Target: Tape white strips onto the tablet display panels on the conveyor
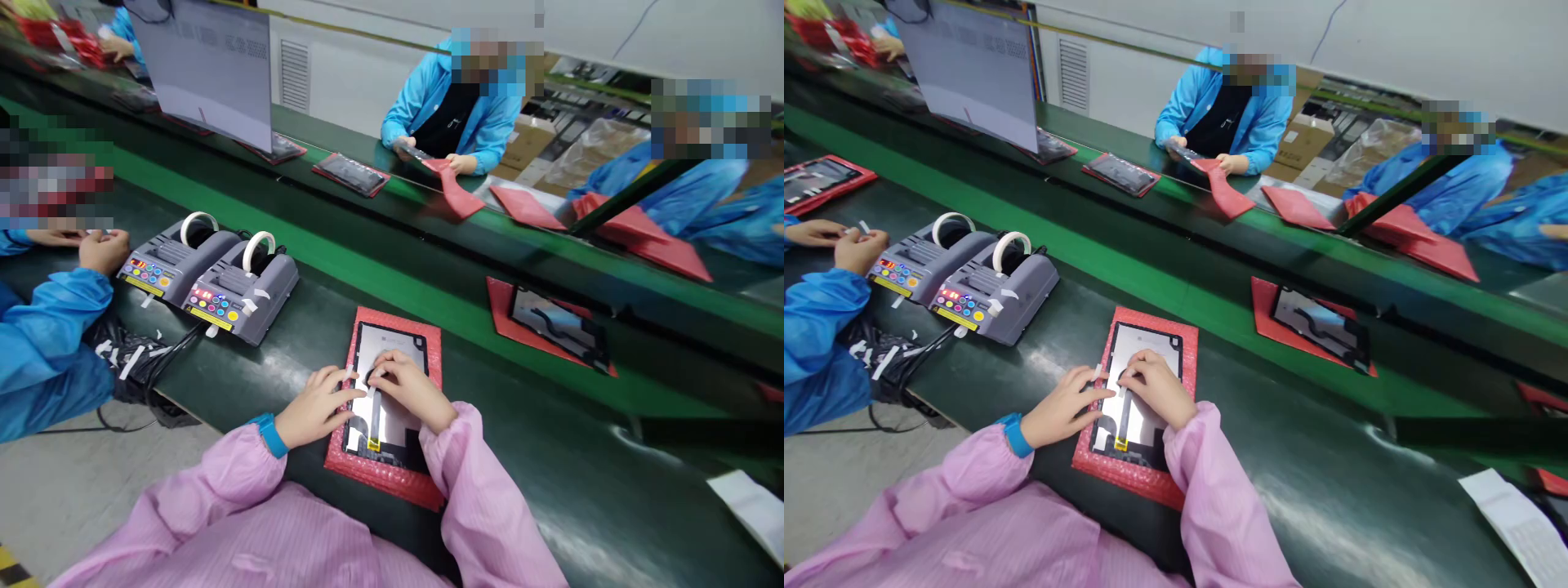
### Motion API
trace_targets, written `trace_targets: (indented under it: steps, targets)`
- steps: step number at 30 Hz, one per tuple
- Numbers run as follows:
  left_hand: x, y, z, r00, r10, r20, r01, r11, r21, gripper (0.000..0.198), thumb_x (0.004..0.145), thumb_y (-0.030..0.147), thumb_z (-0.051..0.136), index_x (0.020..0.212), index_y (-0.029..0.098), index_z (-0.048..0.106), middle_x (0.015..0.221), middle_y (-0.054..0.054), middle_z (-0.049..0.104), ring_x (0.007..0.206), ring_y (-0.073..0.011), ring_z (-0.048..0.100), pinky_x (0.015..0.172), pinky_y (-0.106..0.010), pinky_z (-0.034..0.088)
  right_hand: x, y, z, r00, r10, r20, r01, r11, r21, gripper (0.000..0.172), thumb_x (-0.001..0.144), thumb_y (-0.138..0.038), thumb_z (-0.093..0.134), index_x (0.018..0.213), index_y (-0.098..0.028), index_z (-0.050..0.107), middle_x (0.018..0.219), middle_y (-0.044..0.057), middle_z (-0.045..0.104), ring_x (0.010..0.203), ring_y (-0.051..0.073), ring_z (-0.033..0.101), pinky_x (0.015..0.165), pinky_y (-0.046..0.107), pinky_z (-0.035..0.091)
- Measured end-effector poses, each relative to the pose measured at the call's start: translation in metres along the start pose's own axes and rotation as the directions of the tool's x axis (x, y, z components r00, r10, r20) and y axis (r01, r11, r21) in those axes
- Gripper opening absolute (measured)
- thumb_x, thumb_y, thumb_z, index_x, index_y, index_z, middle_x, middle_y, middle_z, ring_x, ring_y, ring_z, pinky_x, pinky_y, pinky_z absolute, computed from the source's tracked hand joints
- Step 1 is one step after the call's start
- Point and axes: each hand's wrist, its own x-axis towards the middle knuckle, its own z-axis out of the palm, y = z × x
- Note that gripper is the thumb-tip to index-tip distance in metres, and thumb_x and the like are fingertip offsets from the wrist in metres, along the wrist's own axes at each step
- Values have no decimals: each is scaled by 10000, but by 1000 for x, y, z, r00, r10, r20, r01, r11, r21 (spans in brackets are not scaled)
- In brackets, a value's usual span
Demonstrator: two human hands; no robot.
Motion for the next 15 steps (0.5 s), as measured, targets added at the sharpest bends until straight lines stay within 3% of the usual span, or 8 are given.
trace_targets:
  steps: [5, 15]
  targets:
    - [3, -3, 7, 1000, -5, -28, 6, 999, 40, 399, 965, 280, 497, 1359, 331, 534, 1423, -78, 456, 1284, -301, 357, 1067, -504, 365, 8, 2, 1, 1000, 4, 8, -4, 1000, -10, 218, 890, -387, 625, 799, -215, 725, 968, 58, 592, 979, 211, 566, 950, 403, 428]
    - [12, 0, 12, 999, 4, 36, -10, 988, 151, 374, 970, 342, 481, 1336, 343, 560, 1421, -66, 467, 1245, -321, 357, 1004, -494, 358, 9, 1, 1, 1000, 19, 8, -19, 1000, -4, 207, 895, -376, 626, 806, -224, 733, 961, 50, 592, 984, 212, 559, 939, 393, 417]
